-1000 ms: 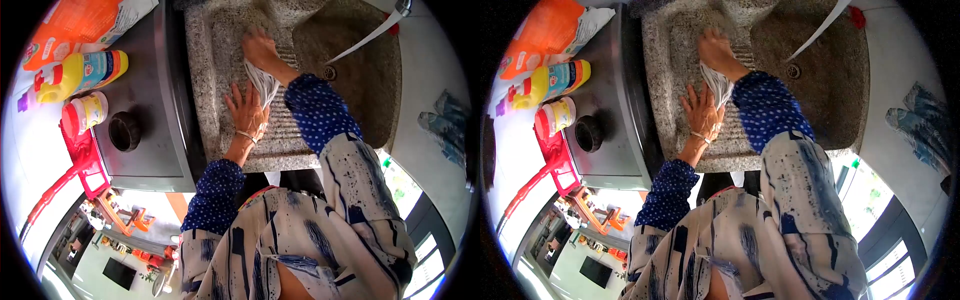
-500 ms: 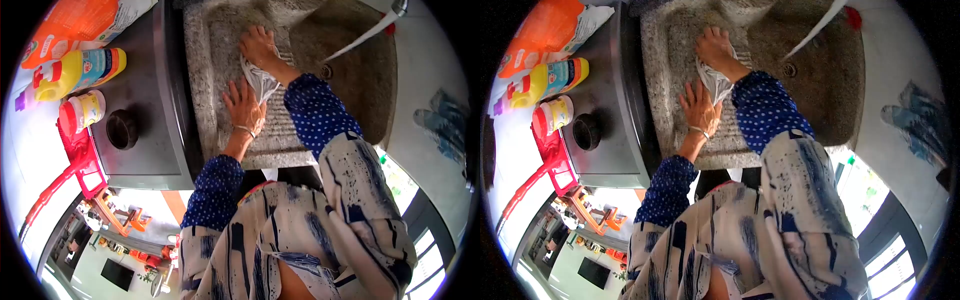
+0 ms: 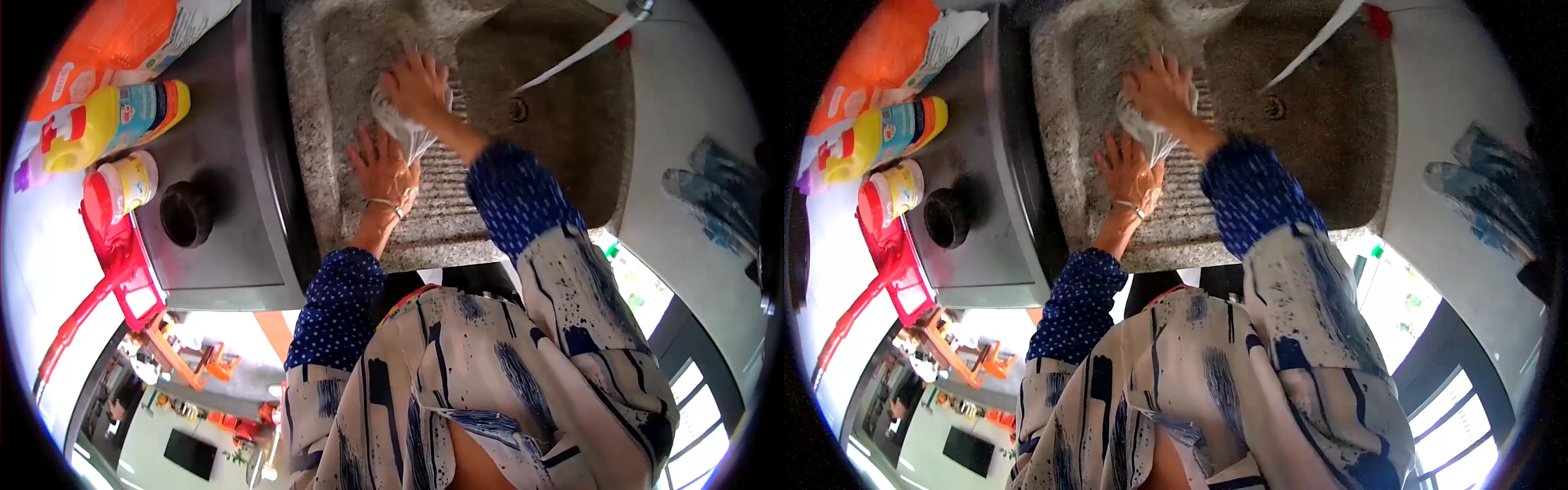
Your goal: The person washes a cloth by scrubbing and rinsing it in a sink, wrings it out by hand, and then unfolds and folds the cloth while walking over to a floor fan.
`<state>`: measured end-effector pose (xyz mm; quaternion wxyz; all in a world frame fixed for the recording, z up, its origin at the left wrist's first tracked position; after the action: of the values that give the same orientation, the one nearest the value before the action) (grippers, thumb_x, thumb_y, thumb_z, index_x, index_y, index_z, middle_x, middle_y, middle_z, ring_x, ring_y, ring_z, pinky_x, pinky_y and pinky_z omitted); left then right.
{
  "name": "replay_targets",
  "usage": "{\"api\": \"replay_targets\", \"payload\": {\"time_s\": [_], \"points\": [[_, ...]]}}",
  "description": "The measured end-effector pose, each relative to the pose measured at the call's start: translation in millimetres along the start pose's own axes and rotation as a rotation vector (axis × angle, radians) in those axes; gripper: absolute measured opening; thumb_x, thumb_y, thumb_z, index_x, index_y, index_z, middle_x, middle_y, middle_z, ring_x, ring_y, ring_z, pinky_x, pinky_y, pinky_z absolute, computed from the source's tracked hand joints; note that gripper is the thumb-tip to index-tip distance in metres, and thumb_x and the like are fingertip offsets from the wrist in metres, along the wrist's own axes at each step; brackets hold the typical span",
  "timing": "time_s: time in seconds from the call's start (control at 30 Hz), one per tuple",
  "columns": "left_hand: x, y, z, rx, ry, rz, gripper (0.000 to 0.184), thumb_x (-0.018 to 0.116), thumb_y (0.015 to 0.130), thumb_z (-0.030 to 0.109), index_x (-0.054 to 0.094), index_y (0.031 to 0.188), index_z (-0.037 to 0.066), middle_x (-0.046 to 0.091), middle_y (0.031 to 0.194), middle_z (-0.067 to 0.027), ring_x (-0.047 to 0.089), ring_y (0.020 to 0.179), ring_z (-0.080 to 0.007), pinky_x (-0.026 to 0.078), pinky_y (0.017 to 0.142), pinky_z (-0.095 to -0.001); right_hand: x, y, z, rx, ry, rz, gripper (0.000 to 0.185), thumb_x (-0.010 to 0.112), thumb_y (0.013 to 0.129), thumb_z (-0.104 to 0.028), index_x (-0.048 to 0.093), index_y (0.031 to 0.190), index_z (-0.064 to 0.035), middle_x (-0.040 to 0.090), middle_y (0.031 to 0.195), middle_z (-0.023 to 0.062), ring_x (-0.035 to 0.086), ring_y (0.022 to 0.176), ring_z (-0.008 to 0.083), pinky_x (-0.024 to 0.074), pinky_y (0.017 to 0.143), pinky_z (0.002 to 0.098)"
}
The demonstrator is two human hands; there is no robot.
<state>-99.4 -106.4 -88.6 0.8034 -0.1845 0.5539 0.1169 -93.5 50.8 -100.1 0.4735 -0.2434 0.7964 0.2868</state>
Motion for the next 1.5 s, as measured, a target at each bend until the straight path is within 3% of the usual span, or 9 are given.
{"api": "replay_targets", "payload": {"time_s": [0.23, 0.47, 0.7, 0.87, 1.1, 1.2, 1.3, 1.37, 1.5], "points": [[3, 0, -1, 0.049, 0.074, 0.022, 0.069, 0.057, 0.083, 0.04, 0.037, 0.133, -0.003, 0.025, 0.144, -0.0177, 0.011, 0.135, -0.0438, 0.013, 0.103, -0.064, -11, -51, -4, -0.38, 0.054, -0.393, 0.011, 0.065, 0.07, -0.022, 0.062, 0.073, -0.0122, 0.054, 0.076, 0.0054, 0.056, 0.066, 0.0271, 0.0482, 0.05, 0.0359], [-1, 4, 3, 0.036, 0.027, 0.046, 0.065, 0.06, 0.082, 0.036, 0.041, 0.129, -0.005, 0.032, 0.139, -0.0197, 0.014, 0.134, -0.0442, 0.011, 0.104, -0.0637, 0, -9, 10, 0.021, 0.127, -0.008, 0.018, 0.06, 0.08, -0.026, 0.059, 0.073, -0.0086, 0.05, 0.102, 0.0094, 0.043, 0.104, 0.0273, 0.0325, 0.081, 0.0499], [1, 4, 2, -0.026, 0.035, -0.029, 0.066, 0.05, 0.089, 0.039, 0.03, 0.137, -0.001, 0.029, 0.141, -0.0226, 0.012, 0.135, -0.0433, 0.011, 0.105, -0.0612, 20, -33, 14, -0.475, 0.297, 0.004, 0.017, 0.061, 0.08, -0.016, 0.051, 0.068, -0.0088, 0.043, 0.065, 0.0055, 0.042, 0.06, 0.0219, 0.0335, 0.051, 0.0343], [0, 2, 2, 0.027, 0.092, -0.021, 0.065, 0.051, 0.089, 0.038, 0.032, 0.134, -0.005, 0.029, 0.141, -0.0223, 0.012, 0.136, -0.0418, 0.011, 0.105, -0.0608, 12, 23, 7, -0.176, 0.038, 0.145, 0.019, 0.058, 0.081, -0.026, 0.057, 0.075, -0.0079, 0.047, 0.081, 0.0094, 0.048, 0.082, 0.0273, 0.0373, 0.068, 0.0413], [6, 3, 5, 0.051, 0.187, -0.065, 0.064, 0.049, 0.089, 0.042, 0.035, 0.135, 0.0, 0.028, 0.143, -0.0179, 0.011, 0.136, -0.0419, 0.013, 0.104, -0.0626, -12, -61, 7, -0.285, 0.338, -0.407, 0.02, 0.056, 0.081, -0.028, 0.056, 0.075, -0.0087, 0.051, 0.079, 0.0088, 0.052, 0.08, 0.0284, 0.0402, 0.063, 0.0421], [10, 5, 0, 0.017, 0.205, -0.039, 0.063, 0.048, 0.089, 0.041, 0.037, 0.135, 0.0, 0.023, 0.146, -0.0166, 0.012, 0.136, -0.0411, 0.012, 0.105, -0.0608, 115, 20, 32, -0.306, 0.627, -0.043, 0.019, 0.055, 0.082, -0.028, 0.058, 0.079, -0.0091, 0.053, 0.076, 0.0088, 0.055, 0.076, 0.0287, 0.0425, 0.059, 0.0418], [6, 3, 3, -0.005, 0.21, -0.068, 0.061, 0.044, 0.09, 0.04, 0.036, 0.135, 0.0, 0.023, 0.147, -0.0157, 0.013, 0.136, -0.0407, 0.012, 0.106, -0.0592, 110, 39, 42, -0.38, -0.632, -0.068, 0.021, 0.055, 0.082, -0.028, 0.062, 0.084, -0.0083, 0.055, 0.08, 0.0089, 0.054, 0.077, 0.0287, 0.0428, 0.062, 0.0414], [7, 4, 2, -0.004, 0.248, -0.068, 0.06, 0.039, 0.092, 0.041, 0.034, 0.136, 0.001, 0.022, 0.147, -0.0157, 0.014, 0.136, -0.041, 0.013, 0.106, -0.0595, 9, 18, 34, -0.167, 0.131, 0.221, 0.021, 0.057, 0.081, -0.028, 0.064, 0.088, -0.0094, 0.058, 0.083, 0.0077, 0.055, 0.08, 0.0294, 0.0434, 0.063, 0.0412], [9, 4, 3, 0.02, 0.297, -0.008, 0.06, 0.035, 0.094, 0.042, 0.028, 0.138, 0.003, 0.024, 0.145, -0.0166, 0.018, 0.134, -0.043, 0.017, 0.104, -0.0616, 11, -51, 136, 0.322, 0.54, 0.176, 0.018, 0.057, 0.084, -0.026, 0.062, 0.094, -0.0115, 0.06, 0.089, 0.0088, 0.056, 0.082, 0.0288, 0.0447, 0.067, 0.0392]]}}
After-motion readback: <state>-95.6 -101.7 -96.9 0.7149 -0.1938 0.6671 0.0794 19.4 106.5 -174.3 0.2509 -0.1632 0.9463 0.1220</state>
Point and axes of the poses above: each hand's wrist, its own y-axis towards the middle knuckle, its own x-axis out of the palm, z = x × y, the point moved 2 cm from there along y, towards the middle knuckle
